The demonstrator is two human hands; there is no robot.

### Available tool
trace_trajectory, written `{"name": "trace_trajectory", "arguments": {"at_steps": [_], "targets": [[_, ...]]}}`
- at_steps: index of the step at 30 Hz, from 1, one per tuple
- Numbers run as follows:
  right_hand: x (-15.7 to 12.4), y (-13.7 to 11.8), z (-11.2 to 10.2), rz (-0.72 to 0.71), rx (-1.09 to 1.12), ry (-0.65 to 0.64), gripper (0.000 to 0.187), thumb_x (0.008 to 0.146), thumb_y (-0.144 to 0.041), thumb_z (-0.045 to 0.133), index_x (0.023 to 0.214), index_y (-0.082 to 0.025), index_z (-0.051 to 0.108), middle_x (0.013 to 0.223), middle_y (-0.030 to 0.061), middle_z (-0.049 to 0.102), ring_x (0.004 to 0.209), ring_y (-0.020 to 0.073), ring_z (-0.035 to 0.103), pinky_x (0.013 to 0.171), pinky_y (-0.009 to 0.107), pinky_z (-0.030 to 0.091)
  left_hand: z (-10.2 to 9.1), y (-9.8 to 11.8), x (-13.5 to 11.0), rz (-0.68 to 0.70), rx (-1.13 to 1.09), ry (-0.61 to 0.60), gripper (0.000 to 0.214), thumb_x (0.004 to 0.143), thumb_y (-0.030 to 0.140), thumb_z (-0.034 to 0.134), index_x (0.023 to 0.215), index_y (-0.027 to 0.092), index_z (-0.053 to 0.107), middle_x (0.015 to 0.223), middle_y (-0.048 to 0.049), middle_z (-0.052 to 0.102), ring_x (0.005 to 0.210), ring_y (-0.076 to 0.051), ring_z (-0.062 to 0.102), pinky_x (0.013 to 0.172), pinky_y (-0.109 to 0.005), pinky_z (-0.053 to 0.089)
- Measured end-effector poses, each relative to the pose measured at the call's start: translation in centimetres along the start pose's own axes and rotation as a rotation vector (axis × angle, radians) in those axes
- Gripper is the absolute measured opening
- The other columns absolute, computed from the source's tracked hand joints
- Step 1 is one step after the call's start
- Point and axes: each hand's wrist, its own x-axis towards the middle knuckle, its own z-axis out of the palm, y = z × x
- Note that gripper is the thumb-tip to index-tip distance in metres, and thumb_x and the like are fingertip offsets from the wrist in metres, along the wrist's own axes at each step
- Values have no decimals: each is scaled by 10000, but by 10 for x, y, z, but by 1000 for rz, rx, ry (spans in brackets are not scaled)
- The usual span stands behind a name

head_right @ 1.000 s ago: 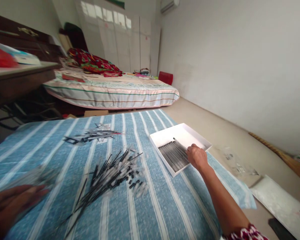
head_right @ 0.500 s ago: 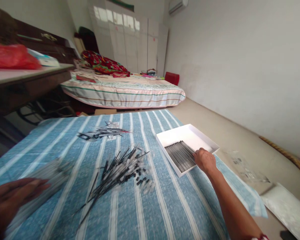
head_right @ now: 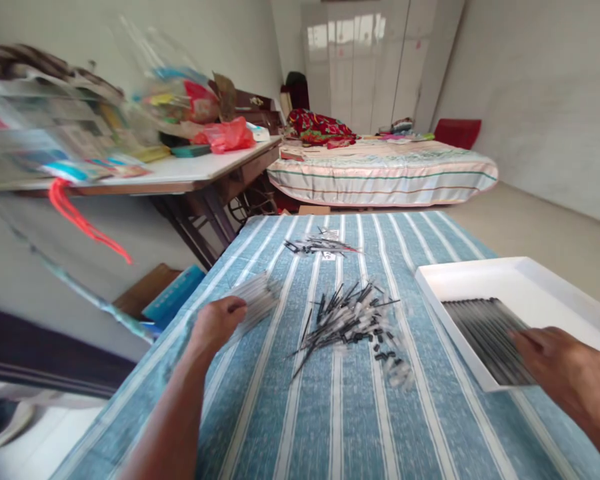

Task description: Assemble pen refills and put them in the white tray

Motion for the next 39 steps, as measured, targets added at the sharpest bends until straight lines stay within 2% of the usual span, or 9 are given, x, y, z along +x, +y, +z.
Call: {"name": "trace_trajectory", "arguments": {"at_steps": [2, 4, 7, 11, 14, 18, 21, 32, 39], "targets": [[-4, -34, 8, -39, -154, -34, 418, 683, -678, 440, 652, -318, 651, 824, 143, 669, 690, 244, 609, 597, 426, 373, 6, 8, -3, 46, 52, -41, 192, 754, 255, 487, 768, 204, 672, 743, -12, 700, 717, -167, 632, 623, -226, 409], [-7, -71, 20, -158, -108, -150, 370, 750, -600, 446, 751, -300, 663, 900, 97, 677, 770, 234, 620, 660, 375, 431, 13, 17, -6, 87, 104, -62, 193, 758, 248, 484, 781, 203, 670, 804, -33, 696, 759, -185, 627, 648, -244, 409], [-9, -119, 42, -289, 5, -255, 345, 823, -482, 430, 723, -238, 652, 746, 50, 660, 689, 192, 611, 647, 304, 440, 22, 26, -9, 125, 173, -53, 233, 774, 235, 457, 872, 180, 661, 925, -91, 667, 872, -234, 608, 702, -288, 421], [-9, -161, 73, -421, 60, -354, 334, 857, -347, 425, 616, -206, 608, 659, 22, 602, 632, 152, 573, 609, 247, 414, 29, 30, -10, 141, 239, -47, 278, 778, 227, 442, 941, 153, 654, 924, -128, 634, 908, -268, 591, 735, -329, 433], [-13, -180, 91, -457, 64, -372, 272, 852, -281, 454, 647, -201, 615, 683, 14, 594, 665, 147, 578, 642, 238, 423, 30, 31, -9, 151, 272, -60, 269, 777, 235, 444, 906, 155, 665, 915, -134, 622, 889, -276, 593, 712, -337, 445], [-23, -190, 109, -545, 52, -366, 147, 827, -203, 505, 789, -195, 648, 901, 44, 613, 816, 166, 588, 736, 265, 448, 29, 34, -8, 168, 303, -74, 251, 776, 224, 443, 874, 148, 662, 916, -138, 613, 890, -283, 589, 708, -349, 451], [-30, -190, 117, -621, 22, -335, 128, 813, -192, 532, 825, -189, 660, 1035, 77, 590, 929, 202, 563, 818, 317, 449, 29, 38, -10, 178, 317, -78, 240, 781, 208, 434, 833, 131, 655, 901, -144, 610, 889, -288, 586, 713, -358, 451], [-41, -196, 123, -726, 14, -269, 169, 781, -222, 577, 912, -183, 675, 1101, 120, 575, 1167, 295, 403, 945, 461, 380, 31, 43, -13, 198, 327, -86, 254, 781, 147, 395, 843, 127, 640, 894, -168, 623, 881, -305, 584, 718, -374, 459], [-43, -196, 127, -750, 17, -277, 158, 796, -199, 546, 890, -195, 673, 1124, 118, 556, 1196, 303, 381, 938, 490, 379, 30, 44, -13, 206, 321, -123, 244, 774, 148, 406, 832, 128, 642, 871, -150, 639, 859, -283, 605, 716, -348, 463]]}}
